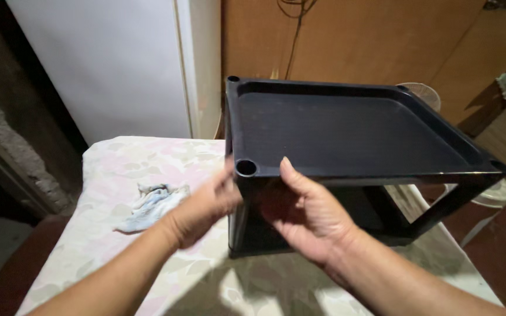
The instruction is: The person wipes the top surface of a small black plastic stool with a white cloth, then removes the top tray and detaches the four legs. The stool is left disassembled with the tray and legs separated on the table.
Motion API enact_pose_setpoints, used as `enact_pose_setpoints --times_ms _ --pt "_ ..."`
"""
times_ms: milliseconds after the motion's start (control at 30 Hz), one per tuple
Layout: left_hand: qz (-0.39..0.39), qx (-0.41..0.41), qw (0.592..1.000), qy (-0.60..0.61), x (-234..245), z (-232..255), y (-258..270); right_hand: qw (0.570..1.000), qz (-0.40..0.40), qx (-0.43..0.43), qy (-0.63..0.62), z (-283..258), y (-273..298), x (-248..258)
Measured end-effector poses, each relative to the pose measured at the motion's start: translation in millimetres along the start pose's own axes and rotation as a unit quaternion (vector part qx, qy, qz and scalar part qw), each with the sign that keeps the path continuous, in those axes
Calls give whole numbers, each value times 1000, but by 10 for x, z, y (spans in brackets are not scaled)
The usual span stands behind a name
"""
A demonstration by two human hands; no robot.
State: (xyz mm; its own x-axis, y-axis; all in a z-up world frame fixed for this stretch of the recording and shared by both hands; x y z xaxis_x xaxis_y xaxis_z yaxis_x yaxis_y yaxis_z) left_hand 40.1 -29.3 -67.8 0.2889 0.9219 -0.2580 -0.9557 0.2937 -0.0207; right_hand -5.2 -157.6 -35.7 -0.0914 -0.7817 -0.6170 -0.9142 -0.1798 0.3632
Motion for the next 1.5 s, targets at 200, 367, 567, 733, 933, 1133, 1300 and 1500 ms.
enact_pose_setpoints --times_ms 200,367,567,733,933,1133,1300,1500 --pt "-19 -131 984 -123 -231 -118 -147 990 124 -21 -62 80 -104 62" --pt "71 -136 980 -126 -104 -334 -314 991 131 -26 -26 87 -175 28" --pt "58 -190 973 -115 -106 -325 -319 994 66 -35 -83 42 -124 -6" --pt "117 -97 970 -191 -1 -455 -389 977 102 22 -185 -451 -34 411" --pt "68 -93 975 -192 -26 -354 -546 969 143 47 -194 -576 -180 659" --pt "80 -83 978 -174 107 -312 -715 964 141 62 -217 -521 -169 529" --pt "139 -112 967 -181 167 -335 -696 971 96 68 -206 -340 -159 266" --pt "117 -113 976 -146 144 -302 -685 976 118 59 -172 -44 -486 96"
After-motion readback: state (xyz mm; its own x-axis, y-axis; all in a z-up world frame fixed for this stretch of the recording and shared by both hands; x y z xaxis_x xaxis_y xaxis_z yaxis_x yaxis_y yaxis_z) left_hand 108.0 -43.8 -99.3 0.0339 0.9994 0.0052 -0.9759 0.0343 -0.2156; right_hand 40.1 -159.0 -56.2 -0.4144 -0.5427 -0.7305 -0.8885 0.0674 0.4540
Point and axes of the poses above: each hand's wrist, its own y-axis away from the middle knuckle, its own x-axis out of the back of the hand, z = x × y, the point moved 10 cm from there along -y, towards the middle knuckle, and after that the axes turned 10 degrees about z, right-handed, at the moved point
